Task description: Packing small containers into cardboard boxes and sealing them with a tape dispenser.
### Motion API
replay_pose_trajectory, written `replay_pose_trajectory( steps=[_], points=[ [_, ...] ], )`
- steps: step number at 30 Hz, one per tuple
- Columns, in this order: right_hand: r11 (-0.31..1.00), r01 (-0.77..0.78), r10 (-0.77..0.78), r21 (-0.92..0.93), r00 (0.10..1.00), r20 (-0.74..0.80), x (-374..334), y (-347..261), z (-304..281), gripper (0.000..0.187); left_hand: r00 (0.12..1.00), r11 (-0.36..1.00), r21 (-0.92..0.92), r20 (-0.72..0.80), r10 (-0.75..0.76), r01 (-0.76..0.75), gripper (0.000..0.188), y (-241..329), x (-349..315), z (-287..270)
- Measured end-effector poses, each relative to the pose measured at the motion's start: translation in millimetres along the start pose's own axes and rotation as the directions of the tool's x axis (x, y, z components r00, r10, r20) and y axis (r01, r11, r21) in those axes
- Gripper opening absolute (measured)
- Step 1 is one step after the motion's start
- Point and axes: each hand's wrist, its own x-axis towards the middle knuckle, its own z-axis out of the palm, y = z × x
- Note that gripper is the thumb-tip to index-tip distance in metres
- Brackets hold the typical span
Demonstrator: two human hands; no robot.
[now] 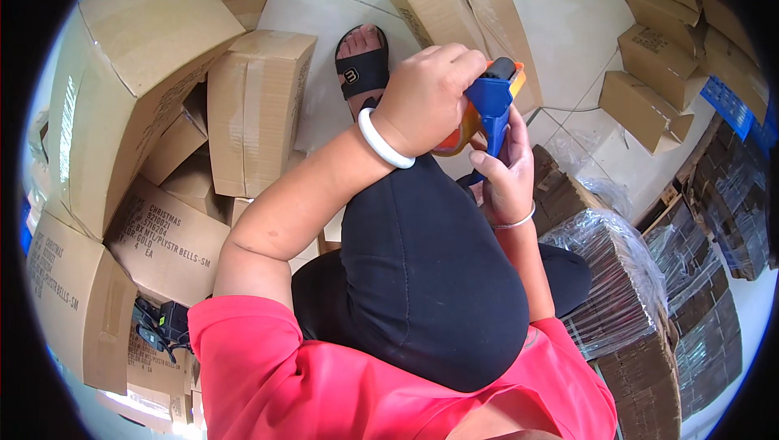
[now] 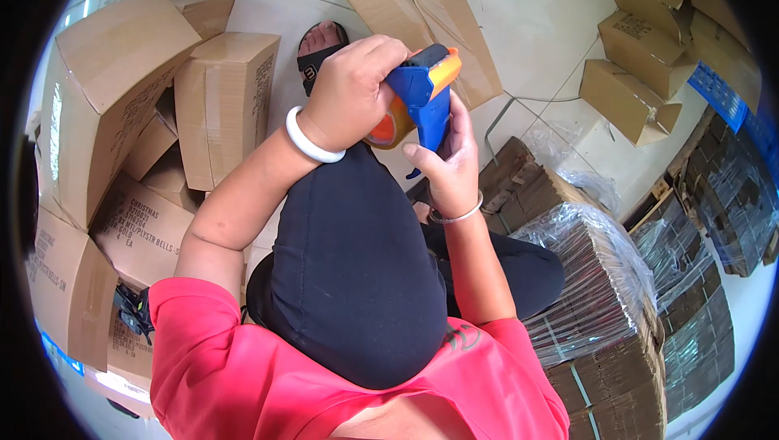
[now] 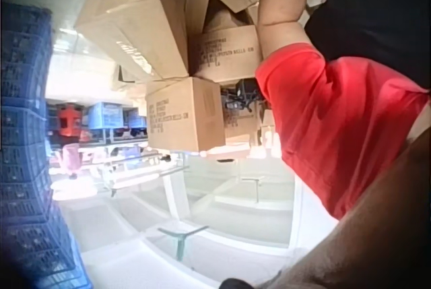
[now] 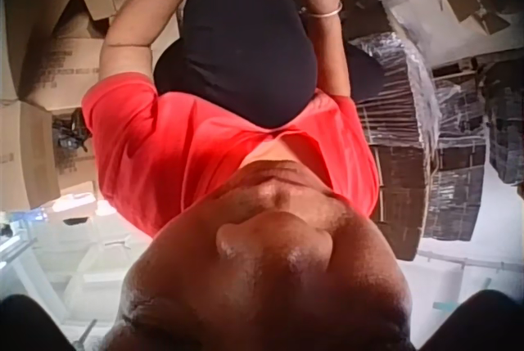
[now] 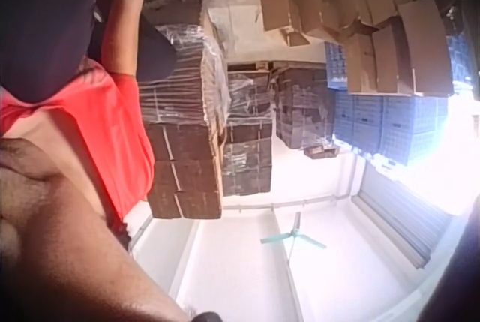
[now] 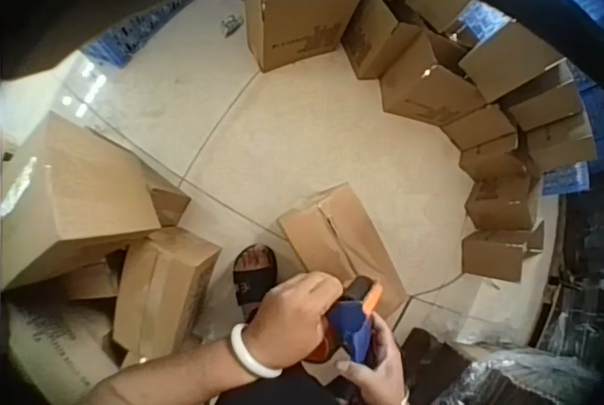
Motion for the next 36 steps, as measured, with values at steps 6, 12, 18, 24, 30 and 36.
replay_pose_trajectory(
  steps=[6,12,18,24,30,36],
  points=[
    [0.998,0.067,-0.066,-0.014,0.997,0.034,4.5,-9.6,4.1,0.085,0.998,0.998,-0.066,-0.064,-0.027,0.023,0.020,-2.2,0.9,-1.9],
    [0.969,0.220,-0.218,0.115,0.975,-0.033,11.5,11.3,23.6,0.087,0.970,0.930,-0.291,-0.026,-0.242,0.225,0.011,-7.7,-0.9,1.1],
    [0.946,0.236,-0.222,0.221,0.971,-0.085,4.0,15.6,18.1,0.089,0.901,0.566,-0.701,0.311,-0.304,0.433,0.010,-20.4,1.6,-1.6],
    [0.915,0.215,-0.199,0.341,0.977,-0.082,0.0,19.0,25.3,0.091,0.979,0.925,-0.333,-0.028,-0.203,0.182,0.011,0.3,1.2,-0.4],
    [0.918,0.306,-0.292,0.252,0.952,-0.093,7.6,20.8,27.7,0.094,0.891,0.685,-0.643,-0.010,-0.453,0.341,0.008,2.8,7.9,-3.6],
    [0.916,0.392,-0.382,0.084,0.918,-0.111,3.9,26.1,17.2,0.090,0.826,0.274,-0.864,0.243,-0.508,0.423,0.009,-7.2,9.1,-6.5]
  ],
)
